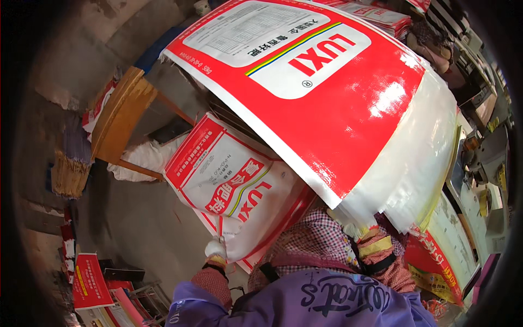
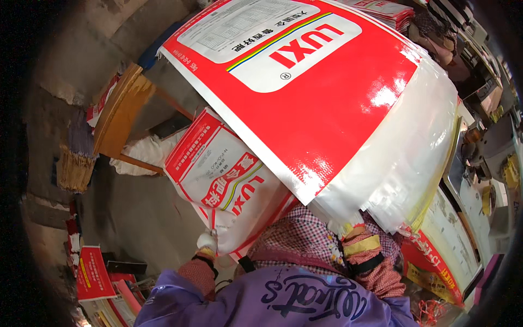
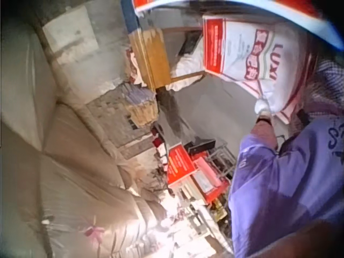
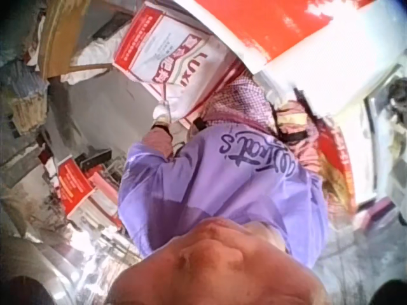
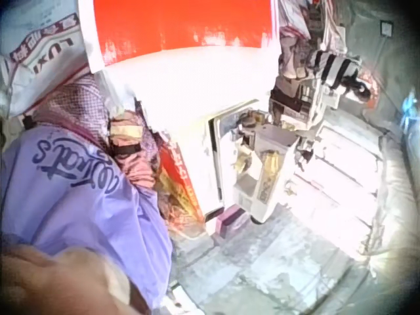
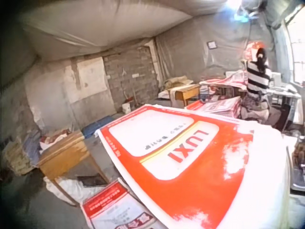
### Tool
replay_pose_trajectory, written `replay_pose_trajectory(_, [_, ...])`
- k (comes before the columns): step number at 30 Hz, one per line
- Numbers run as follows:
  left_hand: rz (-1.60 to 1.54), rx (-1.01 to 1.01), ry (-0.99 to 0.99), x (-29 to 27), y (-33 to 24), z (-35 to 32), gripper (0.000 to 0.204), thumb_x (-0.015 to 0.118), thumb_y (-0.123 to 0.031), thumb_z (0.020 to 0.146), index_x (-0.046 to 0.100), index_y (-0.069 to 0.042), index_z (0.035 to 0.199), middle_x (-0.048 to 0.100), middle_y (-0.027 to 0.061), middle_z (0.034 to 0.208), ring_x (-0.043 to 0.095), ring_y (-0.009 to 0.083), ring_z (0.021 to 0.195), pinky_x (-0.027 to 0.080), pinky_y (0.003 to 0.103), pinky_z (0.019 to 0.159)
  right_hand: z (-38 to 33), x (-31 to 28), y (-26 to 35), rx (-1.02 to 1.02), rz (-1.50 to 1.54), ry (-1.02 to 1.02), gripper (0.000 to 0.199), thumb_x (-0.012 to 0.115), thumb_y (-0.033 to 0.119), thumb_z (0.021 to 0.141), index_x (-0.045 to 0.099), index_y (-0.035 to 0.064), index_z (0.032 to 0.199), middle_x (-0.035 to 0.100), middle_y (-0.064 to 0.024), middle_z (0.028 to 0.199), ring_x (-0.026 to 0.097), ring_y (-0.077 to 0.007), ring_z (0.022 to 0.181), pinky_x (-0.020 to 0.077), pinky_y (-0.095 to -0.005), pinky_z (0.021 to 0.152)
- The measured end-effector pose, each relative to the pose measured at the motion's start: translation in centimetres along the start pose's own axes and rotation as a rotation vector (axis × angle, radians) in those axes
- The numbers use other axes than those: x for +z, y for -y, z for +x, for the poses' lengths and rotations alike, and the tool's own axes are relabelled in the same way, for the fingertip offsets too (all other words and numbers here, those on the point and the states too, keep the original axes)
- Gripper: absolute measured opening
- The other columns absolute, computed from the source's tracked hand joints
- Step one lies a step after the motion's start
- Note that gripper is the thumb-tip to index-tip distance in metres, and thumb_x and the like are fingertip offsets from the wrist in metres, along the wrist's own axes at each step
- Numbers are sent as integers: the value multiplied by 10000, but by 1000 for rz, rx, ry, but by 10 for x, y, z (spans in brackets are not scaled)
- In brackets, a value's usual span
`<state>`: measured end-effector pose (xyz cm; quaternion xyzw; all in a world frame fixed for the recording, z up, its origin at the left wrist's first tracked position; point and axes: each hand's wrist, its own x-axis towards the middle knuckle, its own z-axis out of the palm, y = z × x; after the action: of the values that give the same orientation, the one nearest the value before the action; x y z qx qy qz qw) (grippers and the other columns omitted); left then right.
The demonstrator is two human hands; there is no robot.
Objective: The recorder is using an industrial sewing machine to sew large plastic bags.
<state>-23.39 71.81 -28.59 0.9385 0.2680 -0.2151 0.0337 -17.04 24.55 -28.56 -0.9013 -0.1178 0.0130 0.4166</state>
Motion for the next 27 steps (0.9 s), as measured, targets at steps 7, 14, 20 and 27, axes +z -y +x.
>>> replay_pose_trajectory(7, [-51,-135,4,9,-4,11,399,368,-402,882,529,-62,1017,609,214,909,584,376,869,457,463,747,-18,5,4,427,1117,-228,206,525,233,809,574,37,851,586,-125,761,530,-247,677,428,-365,624])
replay_pose_trajectory(14, [-179,-240,60,9,-7,10,397,380,-379,883,533,-35,1007,574,246,990,533,409,952,427,460,760,0,-29,62,355,1310,-95,154,406,216,891,508,102,873,481,-1,722,450,-162,669,361,-323,610])
replay_pose_trajectory(20, [-236,-223,75,51,-10,39,418,370,-413,890,545,-39,953,597,229,876,566,414,823,435,454,680,6,-49,86,567,1810,-210,173,363,225,907,485,123,838,443,11,704,382,-126,634,293,-296,581])
replay_pose_trajectory(27, [-457,-245,-57,114,66,73,416,372,-396,890,539,-28,990,595,240,899,559,421,856,443,460,692,23,-55,126,361,1784,-30,187,347,228,912,474,116,835,428,15,699,366,-122,645,282,-304,591])
